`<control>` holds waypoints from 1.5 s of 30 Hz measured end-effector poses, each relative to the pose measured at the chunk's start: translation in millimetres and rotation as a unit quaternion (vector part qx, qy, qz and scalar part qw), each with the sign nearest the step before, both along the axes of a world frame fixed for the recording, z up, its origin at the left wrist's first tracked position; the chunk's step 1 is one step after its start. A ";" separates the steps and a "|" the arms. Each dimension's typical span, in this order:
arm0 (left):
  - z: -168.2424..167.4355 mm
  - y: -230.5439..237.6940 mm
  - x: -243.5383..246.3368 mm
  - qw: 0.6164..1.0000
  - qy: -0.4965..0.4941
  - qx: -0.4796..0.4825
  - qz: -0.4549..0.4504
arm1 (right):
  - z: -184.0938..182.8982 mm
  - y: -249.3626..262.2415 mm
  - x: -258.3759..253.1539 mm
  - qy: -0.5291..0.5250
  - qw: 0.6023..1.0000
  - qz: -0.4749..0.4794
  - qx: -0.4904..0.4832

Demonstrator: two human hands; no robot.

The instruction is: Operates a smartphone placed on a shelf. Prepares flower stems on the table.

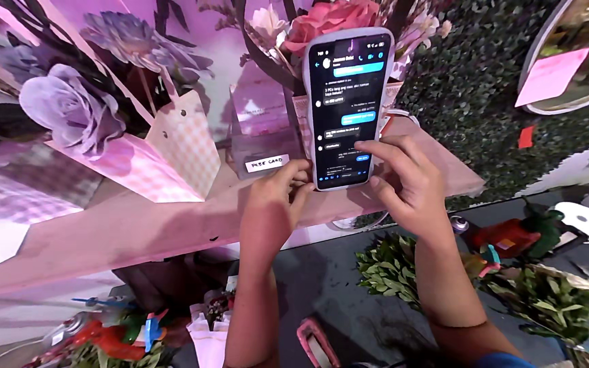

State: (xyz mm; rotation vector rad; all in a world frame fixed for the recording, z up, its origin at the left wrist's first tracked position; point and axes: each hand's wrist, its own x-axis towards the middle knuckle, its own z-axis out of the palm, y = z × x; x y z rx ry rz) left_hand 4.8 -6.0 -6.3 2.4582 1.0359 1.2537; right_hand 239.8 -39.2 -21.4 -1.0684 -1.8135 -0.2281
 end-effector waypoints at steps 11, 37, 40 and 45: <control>0.0 -0.2 -0.5 1.000 -0.001 0.002 -0.001 | -0.5 0.4 0.5 0.003 1.000 -0.003 -0.002; 0.2 -1.6 -1.7 1.000 -0.015 -0.012 -0.008 | -4.0 1.9 3.7 0.045 0.997 0.044 0.045; 0.7 -1.6 -3.0 0.997 -0.071 0.001 -0.015 | -19.9 6.5 10.9 0.133 0.964 0.061 0.222; 2.3 5.2 -5.2 0.969 -0.241 0.043 -0.023 | -53.8 -24.0 7.9 0.313 0.907 0.045 0.277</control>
